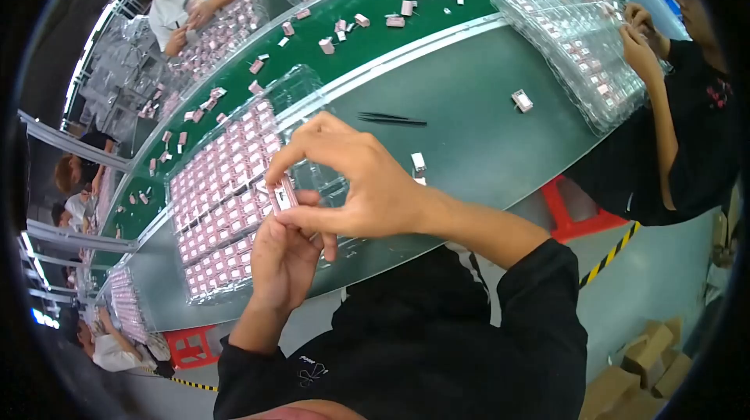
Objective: The person assembles small electronic components into plastic housings by hand, taking components from a tray and inserting them into the housings.
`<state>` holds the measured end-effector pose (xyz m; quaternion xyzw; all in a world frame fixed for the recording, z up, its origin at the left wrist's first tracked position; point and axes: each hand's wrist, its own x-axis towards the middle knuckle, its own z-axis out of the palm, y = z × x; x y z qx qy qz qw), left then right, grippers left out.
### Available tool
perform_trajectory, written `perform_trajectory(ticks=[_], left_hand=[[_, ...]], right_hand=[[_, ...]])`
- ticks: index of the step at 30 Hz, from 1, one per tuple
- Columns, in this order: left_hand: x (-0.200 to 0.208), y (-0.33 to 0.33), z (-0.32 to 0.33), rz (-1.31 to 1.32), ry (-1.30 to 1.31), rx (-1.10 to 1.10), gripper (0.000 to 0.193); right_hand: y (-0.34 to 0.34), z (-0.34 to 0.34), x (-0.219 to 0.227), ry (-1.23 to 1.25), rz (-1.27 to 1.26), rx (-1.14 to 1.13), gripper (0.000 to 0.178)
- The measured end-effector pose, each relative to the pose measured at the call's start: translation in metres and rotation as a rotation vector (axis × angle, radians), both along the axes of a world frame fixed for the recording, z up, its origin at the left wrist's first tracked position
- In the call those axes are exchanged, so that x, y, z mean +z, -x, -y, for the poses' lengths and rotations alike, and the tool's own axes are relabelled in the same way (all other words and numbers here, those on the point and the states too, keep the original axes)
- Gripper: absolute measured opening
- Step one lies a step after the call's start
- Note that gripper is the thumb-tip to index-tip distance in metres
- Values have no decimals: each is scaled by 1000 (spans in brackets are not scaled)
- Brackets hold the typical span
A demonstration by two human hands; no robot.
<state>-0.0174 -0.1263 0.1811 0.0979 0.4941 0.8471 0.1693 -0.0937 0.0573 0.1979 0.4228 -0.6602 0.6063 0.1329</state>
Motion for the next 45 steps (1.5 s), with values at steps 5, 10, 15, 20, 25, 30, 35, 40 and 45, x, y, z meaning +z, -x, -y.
perform_trajectory(ticks=[5, 10, 15, 20, 25, 30, 35, 40, 45], left_hand=[[5, 14, 24, 33, -64, 225, 45], [9, 29, 45, 53, -36, 298, 38], [-2, 40, 56, 84, -66, 395, 49], [-4, 39, 57, 96, -57, 284, 44], [-12, 36, 53, 64, -34, 264, 41], [-17, 36, 52, 40, 197, 224, 44], [-17, 35, 48, -13, 265, 173, 39], [-14, 34, 44, -15, 359, 170, 43], [-15, 33, 41, -4, 407, 178, 43]], right_hand=[[39, 15, 8, -58, -91, 182, 40], [121, -44, -2, -564, -125, -75, 25], [115, -60, -27, -1066, 141, -125, 23], [107, -67, -27, -858, 76, -194, 18], [79, -32, -11, -478, 263, -59, 20], [39, 2, -7, -390, 62, 23, 18], [34, 2, -11, -538, -187, -37, 17], [33, 3, -25, -547, -264, -89, 19], [26, 4, -27, -612, -250, -157, 20]])
